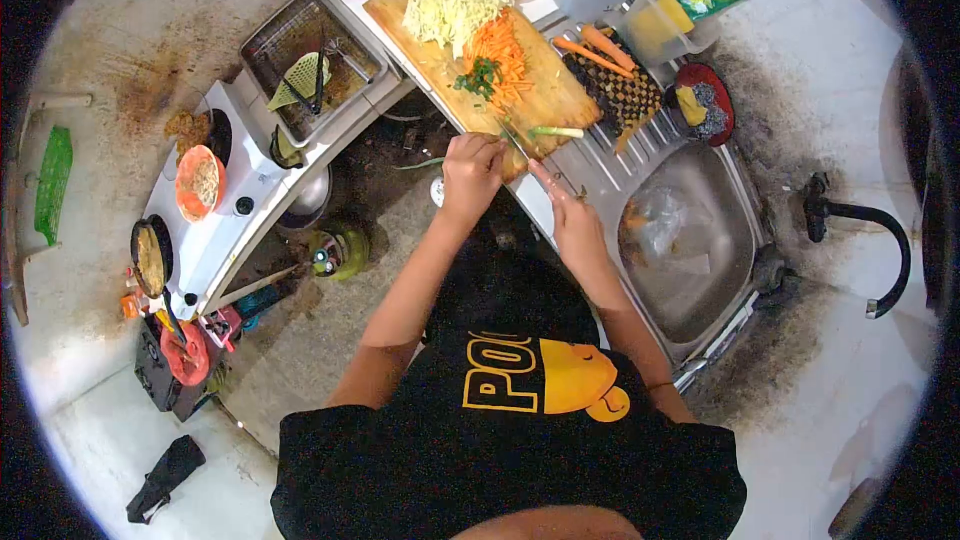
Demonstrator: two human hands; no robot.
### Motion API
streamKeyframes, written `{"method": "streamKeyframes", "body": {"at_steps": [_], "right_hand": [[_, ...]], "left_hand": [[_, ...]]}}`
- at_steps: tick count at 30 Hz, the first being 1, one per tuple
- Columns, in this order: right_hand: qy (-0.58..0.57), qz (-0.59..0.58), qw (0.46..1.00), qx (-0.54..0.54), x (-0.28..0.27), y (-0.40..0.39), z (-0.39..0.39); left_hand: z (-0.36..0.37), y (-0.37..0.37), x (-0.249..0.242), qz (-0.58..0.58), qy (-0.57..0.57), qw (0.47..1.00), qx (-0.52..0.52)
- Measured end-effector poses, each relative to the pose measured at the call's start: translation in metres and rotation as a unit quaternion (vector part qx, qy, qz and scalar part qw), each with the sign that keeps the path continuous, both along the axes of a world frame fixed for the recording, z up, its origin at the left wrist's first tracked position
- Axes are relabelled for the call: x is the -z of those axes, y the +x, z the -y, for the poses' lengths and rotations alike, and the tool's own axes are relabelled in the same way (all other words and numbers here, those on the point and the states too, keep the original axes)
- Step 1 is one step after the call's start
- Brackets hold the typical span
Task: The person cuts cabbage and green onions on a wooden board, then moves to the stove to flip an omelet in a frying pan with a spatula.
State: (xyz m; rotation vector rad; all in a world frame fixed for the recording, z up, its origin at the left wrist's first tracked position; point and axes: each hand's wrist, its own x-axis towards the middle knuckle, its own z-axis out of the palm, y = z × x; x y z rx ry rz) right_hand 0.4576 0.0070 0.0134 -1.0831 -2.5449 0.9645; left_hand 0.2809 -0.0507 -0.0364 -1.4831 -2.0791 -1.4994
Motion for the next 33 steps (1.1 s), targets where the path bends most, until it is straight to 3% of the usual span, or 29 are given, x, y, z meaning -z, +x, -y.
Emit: {"method": "streamKeyframes", "body": {"at_steps": [4,6,9,13,18,22,24,26,31,33], "right_hand": [[0.005,0.042,0.999,0.015,0.001,-0.020,-0.003],[0.024,0.126,0.992,0.005,-0.011,-0.028,-0.007],[0.017,0.040,0.999,0.008,-0.005,-0.007,-0.001],[-0.013,0.117,0.993,0.024,-0.003,-0.013,-0.006],[-0.077,-0.017,0.997,0.016,-0.002,-0.018,-0.021],[-0.019,-0.080,0.997,-0.004,-0.003,-0.014,-0.011],[-0.064,-0.035,0.997,0.008,-0.010,-0.012,-0.008],[-0.110,0.009,0.994,0.021,-0.012,-0.013,-0.004],[0.042,-0.103,0.994,0.013,0.001,-0.012,0.002],[0.029,-0.056,0.998,0.017,0.000,-0.010,0.006]], "left_hand": [[0.001,0.003,0.001,0.016,-0.001,1.000,0.001],[0.001,0.001,-0.002,0.000,-0.002,1.000,-0.002],[0.001,0.001,0.007,0.014,0.014,1.000,0.005],[0.004,0.003,0.015,-0.010,0.010,1.000,0.016],[0.010,0.003,0.010,-0.045,-0.020,0.999,0.019],[0.005,0.011,-0.007,0.056,-0.055,0.996,-0.037],[0.005,0.010,-0.010,0.107,-0.080,0.989,-0.066],[0.004,0.002,-0.008,0.042,-0.114,0.990,-0.071],[0.002,-0.003,0.000,0.052,-0.062,0.995,-0.057],[0.001,-0.001,0.003,0.055,-0.030,0.997,-0.053]]}}
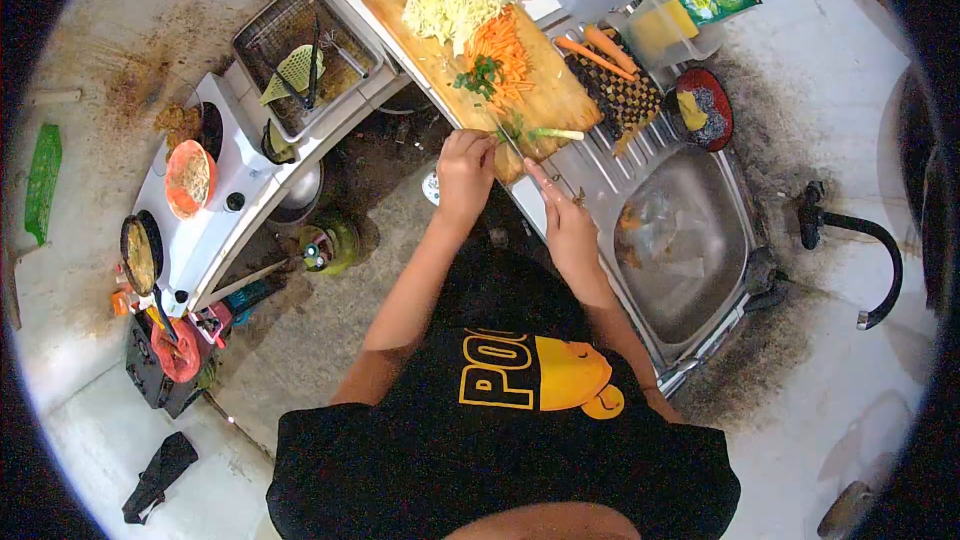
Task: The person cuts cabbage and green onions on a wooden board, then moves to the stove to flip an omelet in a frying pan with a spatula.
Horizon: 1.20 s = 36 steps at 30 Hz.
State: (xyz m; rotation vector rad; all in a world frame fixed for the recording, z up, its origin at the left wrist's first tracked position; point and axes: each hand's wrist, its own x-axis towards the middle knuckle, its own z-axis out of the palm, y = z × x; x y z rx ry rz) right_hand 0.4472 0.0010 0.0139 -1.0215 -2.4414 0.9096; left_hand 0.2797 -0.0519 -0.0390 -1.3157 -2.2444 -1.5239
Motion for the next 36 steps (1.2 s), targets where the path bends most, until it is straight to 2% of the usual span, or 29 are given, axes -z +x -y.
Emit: {"method": "streamKeyframes", "body": {"at_steps": [2,4,8,13,17,19,23,26,28,30,35,36], "right_hand": [[-0.012,0.046,0.999,0.004,-0.006,-0.003,0.004],[-0.041,0.166,0.985,0.016,-0.012,-0.009,0.006],[0.001,0.142,0.990,-0.009,-0.010,-0.023,-0.004],[-0.030,0.214,0.976,0.008,-0.016,-0.019,-0.001],[0.009,0.216,0.976,-0.004,-0.004,-0.034,-0.014],[-0.055,0.165,0.985,-0.010,-0.002,-0.034,-0.019],[-0.090,0.088,0.992,0.002,-0.003,-0.029,-0.019],[-0.083,0.089,0.993,-0.009,-0.005,-0.026,-0.015],[-0.034,0.049,0.998,-0.029,0.003,-0.024,-0.012],[-0.037,0.075,0.996,-0.023,0.004,-0.023,-0.009],[-0.040,0.101,0.994,0.005,0.000,-0.041,-0.003],[-0.038,0.152,0.988,-0.003,-0.006,-0.052,-0.008]], "left_hand": [[0.000,0.000,0.002,0.018,0.014,1.000,0.011],[0.000,-0.003,0.000,0.021,0.015,0.999,0.020],[0.002,-0.003,0.000,0.012,0.004,0.999,0.035],[-0.001,-0.005,0.001,-0.025,0.030,0.998,0.040],[0.007,-0.007,0.001,-0.080,0.011,0.993,0.085],[0.011,-0.008,0.001,-0.100,0.008,0.990,0.094],[0.013,-0.006,0.004,-0.077,-0.021,0.993,0.086],[0.013,0.000,0.001,-0.049,-0.030,0.996,0.061],[0.013,-0.002,0.002,-0.034,-0.032,0.998,0.039],[0.013,-0.008,0.007,-0.058,0.012,0.995,0.085],[0.013,-0.008,0.007,-0.046,0.009,0.995,0.091],[0.013,-0.007,0.006,-0.039,0.001,0.995,0.087]]}}
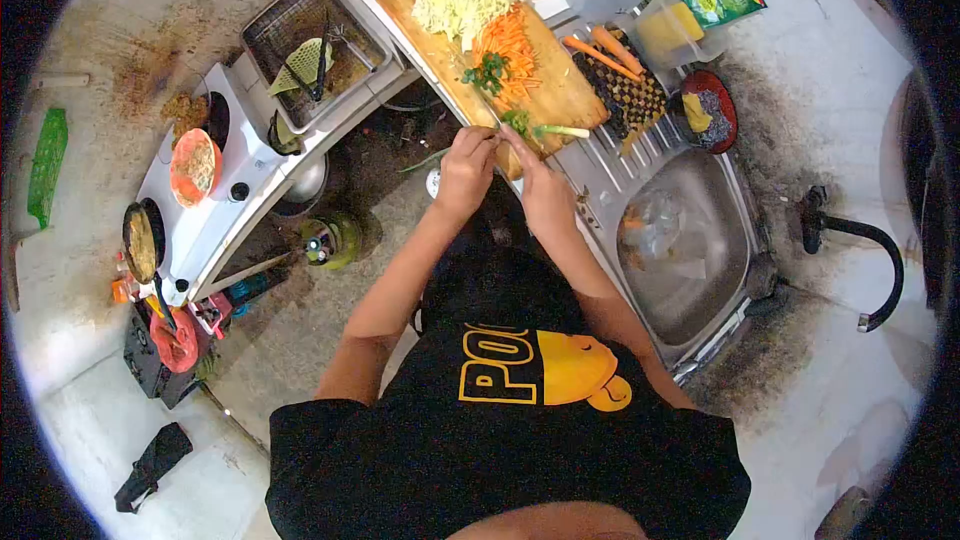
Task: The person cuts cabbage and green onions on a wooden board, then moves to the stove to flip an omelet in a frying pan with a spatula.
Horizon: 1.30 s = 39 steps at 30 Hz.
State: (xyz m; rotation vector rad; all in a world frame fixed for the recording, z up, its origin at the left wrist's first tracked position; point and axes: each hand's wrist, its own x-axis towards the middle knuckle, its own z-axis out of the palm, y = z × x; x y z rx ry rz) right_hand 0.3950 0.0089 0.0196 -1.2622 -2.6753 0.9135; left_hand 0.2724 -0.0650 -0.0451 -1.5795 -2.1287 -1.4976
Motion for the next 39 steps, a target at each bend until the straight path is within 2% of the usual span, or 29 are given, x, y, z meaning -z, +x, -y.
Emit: {"method": "streamKeyframes", "body": {"at_steps": [1,2,4,6,8,10,14,16,17,20,21,23,24,28,30,32,34,36,39], "right_hand": [[0.001,0.049,0.999,-0.011,-0.003,-0.007,-0.003],[0.002,0.045,0.999,-0.012,0.002,-0.006,-0.007],[0.007,-0.082,0.996,-0.027,0.009,-0.004,-0.014],[-0.014,-0.088,0.996,-0.012,0.004,0.003,-0.014],[-0.043,-0.085,0.995,0.007,-0.007,0.009,-0.003],[-0.023,-0.013,1.000,0.003,-0.015,0.009,0.006],[-0.032,-0.016,0.999,-0.002,0.010,0.000,0.004],[0.065,-0.064,0.996,-0.025,0.024,-0.013,-0.001],[0.069,-0.067,0.995,-0.026,0.026,-0.014,-0.006],[-0.009,-0.170,0.985,-0.040,0.024,-0.011,-0.018],[-0.006,-0.174,0.984,-0.040,0.022,-0.008,-0.019],[-0.005,-0.280,0.960,-0.027,0.018,0.002,-0.018],[-0.029,-0.227,0.974,-0.010,0.011,0.008,-0.018],[-0.032,-0.225,0.974,-0.004,0.000,0.016,-0.012],[-0.050,-0.155,0.987,-0.003,0.001,0.017,-0.011],[-0.045,-0.163,0.986,-0.002,0.003,0.017,-0.008],[-0.039,-0.170,0.985,0.002,0.005,0.015,-0.006],[0.004,-0.219,0.976,-0.011,0.007,0.015,-0.004],[0.031,-0.177,0.984,-0.018,0.010,0.015,-0.002]], "left_hand": [[0.000,0.001,0.000,-0.001,0.000,1.000,-0.001],[0.000,0.001,-0.001,0.005,-0.003,1.000,-0.003],[-0.001,-0.001,-0.001,0.005,-0.004,1.000,-0.004],[-0.003,0.000,0.001,0.011,0.031,0.999,-0.019],[-0.004,0.000,0.000,0.031,0.030,0.999,-0.025],[-0.004,0.001,0.001,0.052,0.032,0.998,-0.032],[-0.001,-0.001,0.002,0.048,0.035,0.998,-0.025],[-0.004,0.001,0.005,0.047,0.037,0.998,-0.025],[-0.004,0.000,0.009,0.038,0.040,0.998,-0.020],[0.001,-0.001,0.001,0.000,0.035,0.999,-0.008],[0.001,-0.001,-0.001,-0.023,0.028,0.999,0.002],[-0.001,-0.001,0.000,-0.045,0.022,0.999,0.001],[0.000,0.000,-0.005,-0.042,0.011,0.999,-0.004],[0.004,0.004,-0.013,-0.070,-0.048,0.995,-0.043],[0.004,-0.001,-0.010,-0.074,-0.046,0.996,-0.031],[0.003,-0.003,-0.006,-0.078,-0.047,0.996,-0.018],[-0.003,-0.005,-0.007,-0.031,-0.018,0.999,-0.012],[-0.007,-0.004,-0.009,-0.008,-0.026,0.999,-0.018],[-0.008,-0.004,-0.010,0.016,-0.041,0.999,-0.020]]}}
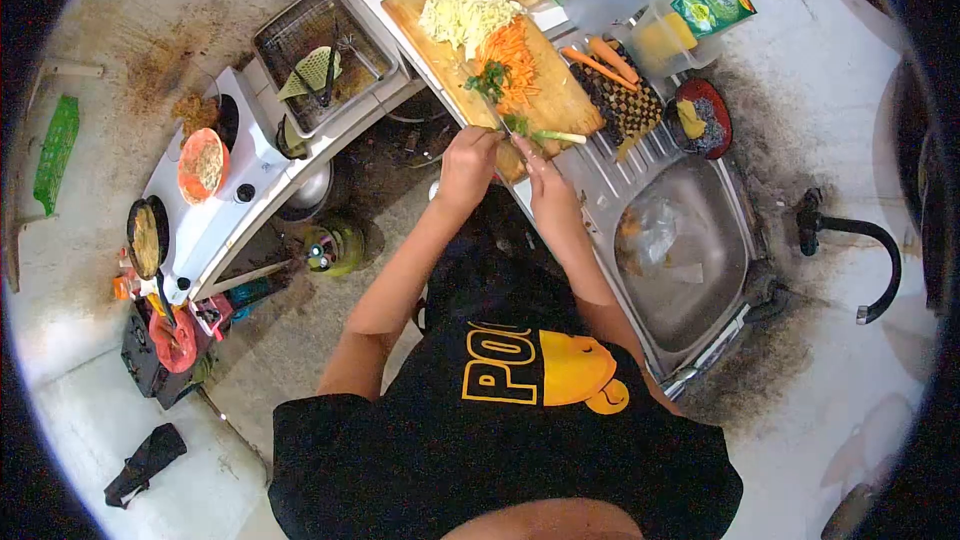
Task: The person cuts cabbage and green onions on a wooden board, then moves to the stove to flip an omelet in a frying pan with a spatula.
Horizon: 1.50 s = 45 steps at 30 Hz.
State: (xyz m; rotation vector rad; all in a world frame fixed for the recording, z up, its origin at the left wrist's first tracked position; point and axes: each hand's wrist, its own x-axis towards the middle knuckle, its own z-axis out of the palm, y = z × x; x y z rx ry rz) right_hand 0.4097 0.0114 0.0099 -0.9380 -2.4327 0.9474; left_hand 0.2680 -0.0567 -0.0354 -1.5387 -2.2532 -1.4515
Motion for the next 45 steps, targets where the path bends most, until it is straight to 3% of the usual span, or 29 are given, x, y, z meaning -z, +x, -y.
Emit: {"method": "streamKeyframes", "body": {"at_steps": [1,3,7,10,12,13,16,21,23,26,30,32,33,35,38,40,42,45], "right_hand": [[0.000,0.001,1.000,-0.002,-0.003,-0.001,0.001],[0.017,0.177,0.984,0.020,-0.011,-0.006,0.005],[0.101,0.170,0.980,0.003,0.005,-0.024,-0.007],[0.017,0.143,0.989,-0.015,0.000,-0.023,-0.016],[-0.096,-0.033,0.994,-0.028,-0.003,-0.012,-0.021],[-0.131,0.001,0.991,-0.020,-0.007,-0.006,-0.024],[-0.131,-0.034,0.991,-0.014,-0.010,0.004,-0.025],[-0.116,-0.029,0.993,-0.018,-0.004,0.009,-0.026],[-0.079,-0.084,0.992,-0.041,0.001,0.007,-0.026],[-0.102,-0.005,0.995,-0.021,-0.002,0.006,-0.020],[-0.154,0.082,0.985,-0.008,-0.015,0.003,-0.007],[-0.050,0.064,0.997,-0.017,0.000,0.004,-0.003],[-0.051,0.064,0.997,-0.017,-0.005,0.000,-0.001],[0.000,0.243,0.970,0.012,-0.019,-0.010,0.008],[0.080,0.152,0.985,0.011,0.008,-0.023,0.004],[0.063,0.162,0.985,0.007,0.008,-0.027,-0.005],[0.026,0.032,0.999,-0.024,0.012,-0.023,-0.014],[-0.061,0.115,0.991,0.004,-0.019,-0.016,-0.001]], "left_hand": [[0.001,-0.001,0.001,0.000,-0.009,1.000,0.006],[-0.001,-0.001,0.004,0.000,0.004,1.000,0.004],[0.000,0.001,0.005,-0.009,0.031,0.999,0.001],[0.004,0.005,-0.002,-0.030,0.013,0.999,-0.018],[0.004,0.004,0.002,-0.055,0.031,0.998,-0.013],[0.006,0.005,0.007,-0.074,0.043,0.996,-0.009],[0.011,0.002,0.011,-0.121,0.038,0.991,0.033],[0.015,0.003,0.007,-0.099,0.013,0.994,0.038],[0.015,0.001,0.004,-0.093,-0.010,0.995,0.029],[0.013,-0.005,0.004,-0.084,-0.041,0.994,0.048],[0.011,-0.010,0.008,-0.090,0.009,0.994,0.067],[0.010,-0.010,0.006,-0.097,0.016,0.993,0.067],[0.010,-0.010,0.003,-0.101,0.017,0.993,0.063],[0.010,-0.010,0.003,-0.104,0.016,0.992,0.063],[0.008,-0.010,0.006,-0.106,0.015,0.992,0.065],[0.009,-0.011,0.007,-0.135,0.010,0.989,0.053],[0.010,-0.009,0.005,-0.125,0.021,0.991,0.050],[0.009,-0.012,0.008,-0.110,0.043,0.992,0.042]]}}
